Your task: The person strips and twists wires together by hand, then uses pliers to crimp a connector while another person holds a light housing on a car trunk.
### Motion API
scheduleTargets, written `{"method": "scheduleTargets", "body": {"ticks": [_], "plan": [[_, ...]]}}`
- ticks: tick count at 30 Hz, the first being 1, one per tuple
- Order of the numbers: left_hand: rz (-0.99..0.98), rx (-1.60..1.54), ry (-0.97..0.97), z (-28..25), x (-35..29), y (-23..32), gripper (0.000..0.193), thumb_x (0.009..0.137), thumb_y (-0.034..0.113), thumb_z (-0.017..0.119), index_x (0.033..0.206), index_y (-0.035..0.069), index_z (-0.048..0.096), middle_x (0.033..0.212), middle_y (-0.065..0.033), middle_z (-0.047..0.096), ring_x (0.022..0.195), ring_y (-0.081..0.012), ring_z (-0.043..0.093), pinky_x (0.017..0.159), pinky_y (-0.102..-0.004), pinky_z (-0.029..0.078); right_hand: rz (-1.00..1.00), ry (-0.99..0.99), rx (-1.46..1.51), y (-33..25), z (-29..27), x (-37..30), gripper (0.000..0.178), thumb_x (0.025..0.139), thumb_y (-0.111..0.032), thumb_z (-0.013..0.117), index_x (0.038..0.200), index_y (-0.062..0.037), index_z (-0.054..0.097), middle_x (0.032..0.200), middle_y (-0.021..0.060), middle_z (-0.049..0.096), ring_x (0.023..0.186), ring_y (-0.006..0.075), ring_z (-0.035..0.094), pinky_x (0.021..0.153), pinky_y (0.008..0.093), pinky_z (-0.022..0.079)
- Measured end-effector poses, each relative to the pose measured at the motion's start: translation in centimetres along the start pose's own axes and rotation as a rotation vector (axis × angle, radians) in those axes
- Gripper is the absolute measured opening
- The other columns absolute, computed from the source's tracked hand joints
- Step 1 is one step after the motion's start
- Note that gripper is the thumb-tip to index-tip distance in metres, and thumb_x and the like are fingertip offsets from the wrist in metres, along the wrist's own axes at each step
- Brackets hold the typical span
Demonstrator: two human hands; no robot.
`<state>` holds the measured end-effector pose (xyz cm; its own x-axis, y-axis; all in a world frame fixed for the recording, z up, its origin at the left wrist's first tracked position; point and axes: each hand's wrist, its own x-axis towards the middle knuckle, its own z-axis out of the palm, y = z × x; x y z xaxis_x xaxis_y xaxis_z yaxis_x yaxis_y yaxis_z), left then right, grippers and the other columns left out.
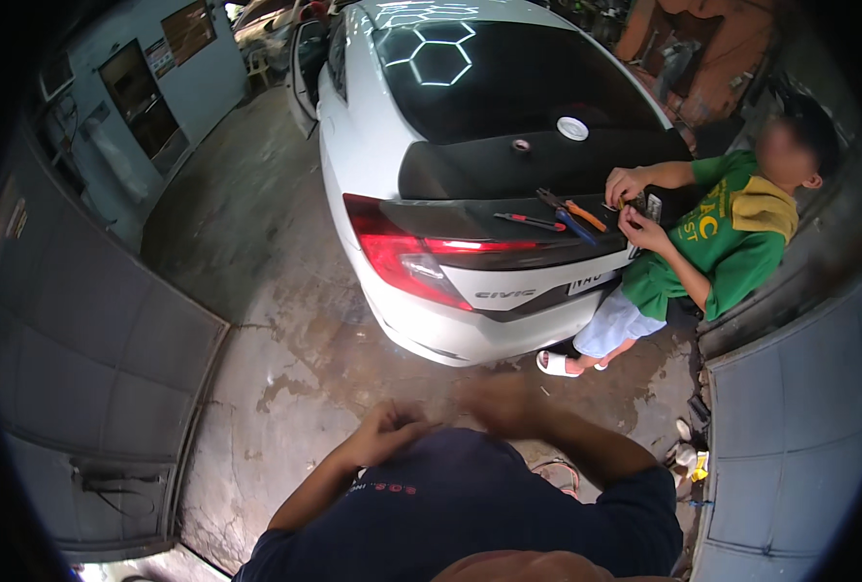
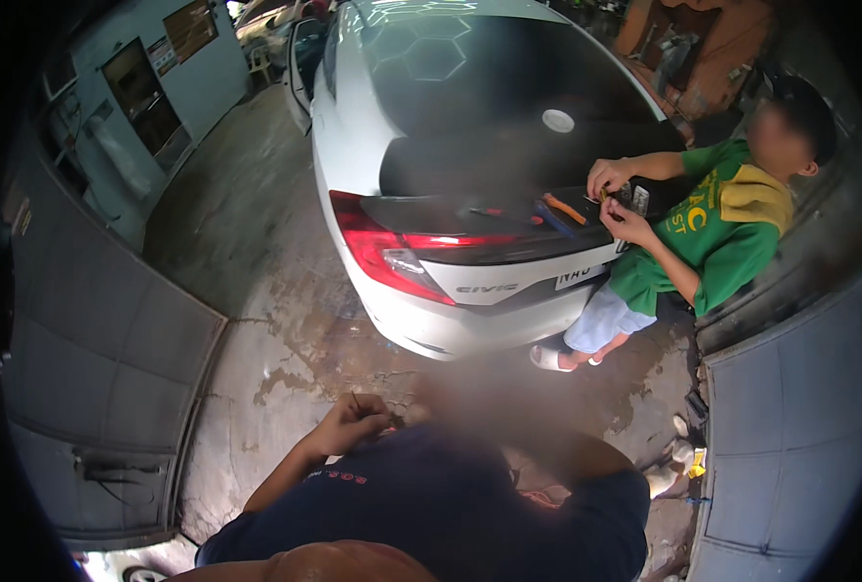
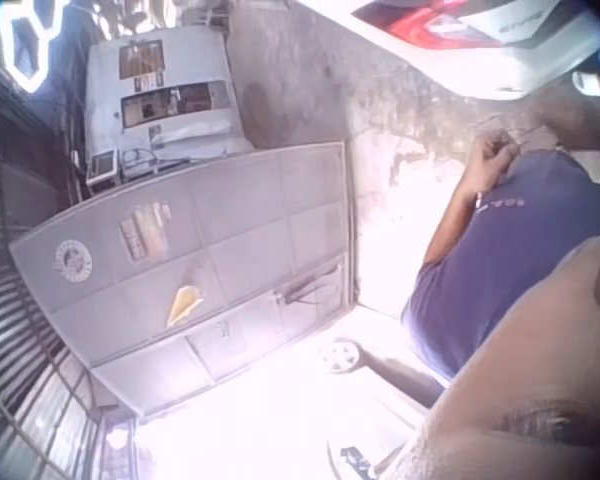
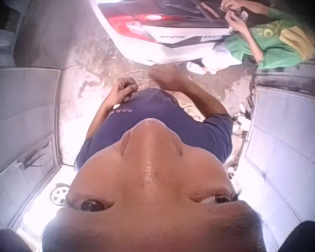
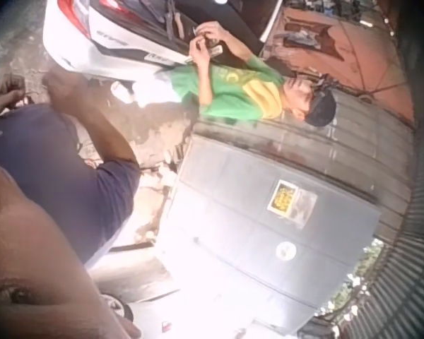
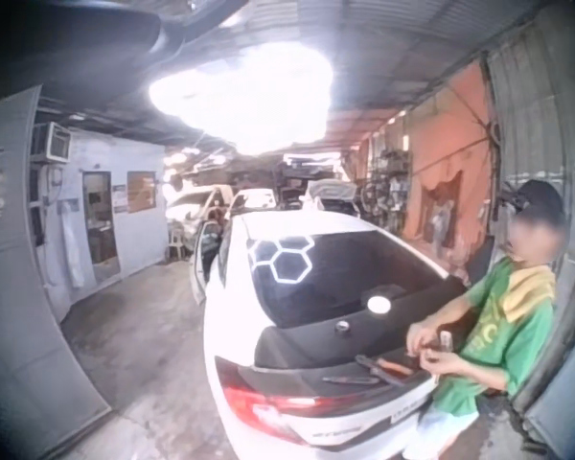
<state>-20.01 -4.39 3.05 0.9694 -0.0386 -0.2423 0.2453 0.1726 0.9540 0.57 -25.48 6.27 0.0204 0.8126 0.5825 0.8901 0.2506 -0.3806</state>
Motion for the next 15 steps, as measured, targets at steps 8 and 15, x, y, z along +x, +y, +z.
{"method": "scheduleTargets", "body": {"ticks": [8, 15], "plan": [[0.058, -0.193, 0.265, -0.1, 2.9, -2.0, 0.014, 0.100, 0.014, 0.066, 0.101, 0.001, 0.059, 0.078, -0.0006, 0.060, 0.062, -0.0066, 0.052, 0.057, -0.0233, 0.044, 0.812, 0.153, 0.245, -0.6, 2.7, -1.4, 0.019, 0.090, -0.020, 0.075, 0.102, -0.0056, 0.070, 0.084, 0.0049, 0.064, 0.071, 0.0127, 0.059, 0.061, 0.0294, 0.048], [0.093, -0.143, 0.311, 2.8, 5.7, -1.7, 0.013, 0.100, 0.011, 0.066, 0.105, 0.002, 0.059, 0.082, -0.0014, 0.060, 0.065, -0.0071, 0.054, 0.056, -0.0222, 0.044, 0.965, 0.307, 0.576, -3.0, 7.1, -0.6, 0.025, 0.090, -0.029, 0.076, 0.097, -0.0048, 0.074, 0.088, 0.0089, 0.070, 0.074, 0.0214, 0.064, 0.071, 0.0363, 0.050]]}}
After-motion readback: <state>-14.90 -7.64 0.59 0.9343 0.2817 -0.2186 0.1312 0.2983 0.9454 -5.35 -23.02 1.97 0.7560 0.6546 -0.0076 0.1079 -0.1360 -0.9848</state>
